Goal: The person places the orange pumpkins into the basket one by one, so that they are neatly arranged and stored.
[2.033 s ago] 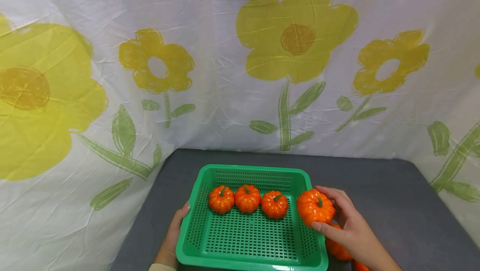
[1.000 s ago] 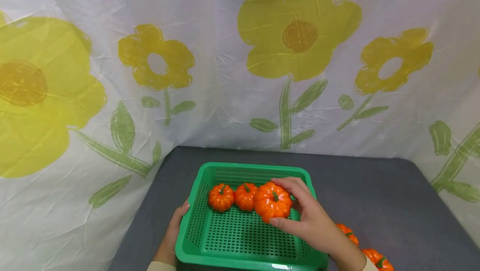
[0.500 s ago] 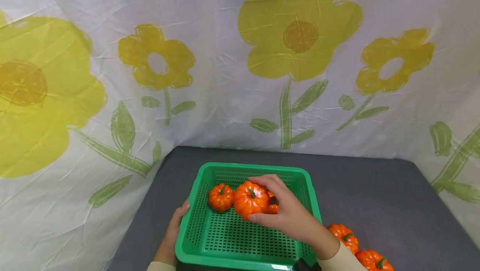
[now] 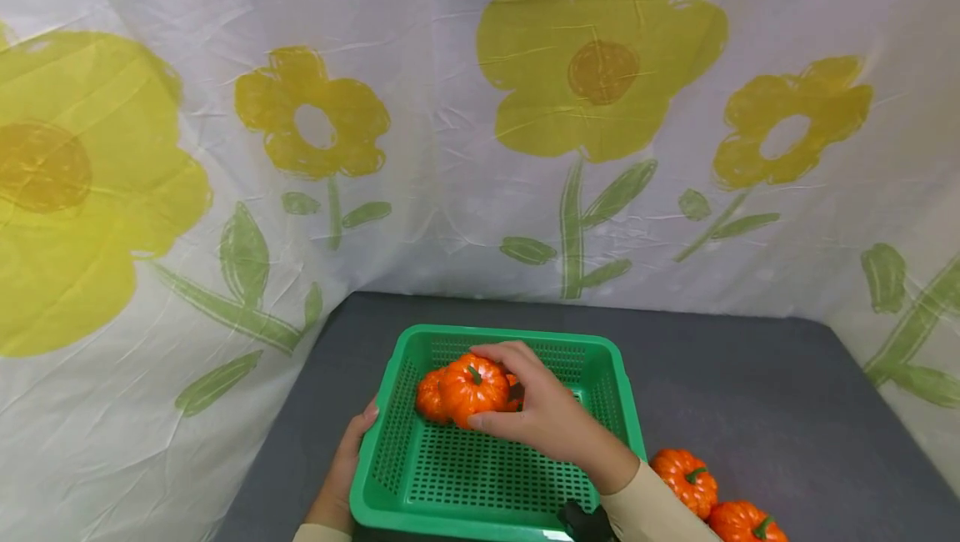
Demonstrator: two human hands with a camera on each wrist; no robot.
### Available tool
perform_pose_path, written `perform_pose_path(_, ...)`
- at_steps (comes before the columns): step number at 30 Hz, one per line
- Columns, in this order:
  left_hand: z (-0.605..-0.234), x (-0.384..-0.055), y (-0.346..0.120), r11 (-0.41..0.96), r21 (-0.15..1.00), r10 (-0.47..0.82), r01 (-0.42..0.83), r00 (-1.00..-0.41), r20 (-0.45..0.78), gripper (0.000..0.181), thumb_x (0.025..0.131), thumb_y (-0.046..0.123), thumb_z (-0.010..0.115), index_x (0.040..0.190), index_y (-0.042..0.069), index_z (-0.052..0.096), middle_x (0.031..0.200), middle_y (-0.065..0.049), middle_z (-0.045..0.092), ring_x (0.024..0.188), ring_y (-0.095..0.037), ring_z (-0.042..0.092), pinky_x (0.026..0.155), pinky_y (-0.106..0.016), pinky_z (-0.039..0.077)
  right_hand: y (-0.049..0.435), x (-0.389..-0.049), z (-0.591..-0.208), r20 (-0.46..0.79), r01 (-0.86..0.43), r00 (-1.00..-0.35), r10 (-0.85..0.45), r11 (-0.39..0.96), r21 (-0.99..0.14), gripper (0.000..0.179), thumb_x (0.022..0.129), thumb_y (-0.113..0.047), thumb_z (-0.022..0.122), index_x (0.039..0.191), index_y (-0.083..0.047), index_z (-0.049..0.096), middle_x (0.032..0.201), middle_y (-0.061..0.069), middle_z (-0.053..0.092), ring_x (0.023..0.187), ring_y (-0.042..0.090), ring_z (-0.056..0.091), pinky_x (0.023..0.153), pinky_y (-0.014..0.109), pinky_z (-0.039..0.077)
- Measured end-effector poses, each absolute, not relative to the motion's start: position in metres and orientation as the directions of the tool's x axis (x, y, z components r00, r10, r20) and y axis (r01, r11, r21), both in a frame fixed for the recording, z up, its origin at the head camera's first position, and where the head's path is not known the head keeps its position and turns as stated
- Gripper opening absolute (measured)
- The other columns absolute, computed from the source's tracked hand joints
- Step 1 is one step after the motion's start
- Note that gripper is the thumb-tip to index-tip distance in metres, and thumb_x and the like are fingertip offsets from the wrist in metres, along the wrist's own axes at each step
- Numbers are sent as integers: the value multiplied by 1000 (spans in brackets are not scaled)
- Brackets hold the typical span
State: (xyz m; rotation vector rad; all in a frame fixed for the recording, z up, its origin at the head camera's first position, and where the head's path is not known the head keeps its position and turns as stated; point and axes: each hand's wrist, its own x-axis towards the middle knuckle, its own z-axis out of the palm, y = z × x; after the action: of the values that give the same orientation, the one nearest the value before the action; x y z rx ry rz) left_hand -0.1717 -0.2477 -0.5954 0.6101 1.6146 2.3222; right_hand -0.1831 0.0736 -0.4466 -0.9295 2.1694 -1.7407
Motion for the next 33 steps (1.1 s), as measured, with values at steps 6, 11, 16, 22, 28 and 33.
perform_pose_path(6,-580,-146,-230,-442,869,294,-223,-951,-94,73,116,44,25,176,17,-7,175,-9,22,142,-11,49,117,-39,42,53,-191,-442,187,-342,-771,-609,147,-928,70,97,-21,87,158,-11,55,149,7,48,126,26,57,95,42,60)
perform_pose_path(11,-580,-145,-231,-458,852,304,-253,-945,-117,70,117,47,24,176,18,-1,160,9,45,144,-15,49,119,-44,41,34,-197,-443,186,-350,-764,-618,154,-924,68,96,-24,88,157,-15,58,144,4,50,122,23,58,94,40,60)
perform_pose_path(16,-578,-145,-231,-451,860,296,-238,-949,-108,69,117,45,24,175,18,0,161,10,43,145,-13,48,119,-43,41,21,-202,-456,126,-332,-751,-649,205,-921,68,95,-28,89,154,-16,59,139,-1,52,117,18,58,91,33,59)
perform_pose_path(22,-575,-145,-230,-445,858,292,-257,-947,-132,69,116,47,25,176,20,3,168,2,35,145,-13,48,119,-43,41,18,-210,-476,12,-283,-744,-668,299,-911,70,93,-32,90,154,-14,60,135,-4,55,111,14,60,88,29,58)
perform_pose_path(28,-575,-146,-231,-441,861,290,-253,-948,-130,68,116,45,26,176,18,5,168,0,33,144,-11,48,118,-39,42,21,-216,-488,-52,-296,-703,-709,359,-885,70,91,-33,91,153,-18,62,136,-7,57,113,11,57,93,30,54)
perform_pose_path(33,-576,-146,-233,-465,850,328,-248,-940,-95,67,117,43,22,177,20,0,172,2,27,148,-8,43,122,-38,37,21,-217,-492,-67,-294,-643,-763,327,-898,68,92,-29,91,153,-15,62,145,-7,56,120,8,57,100,30,52)
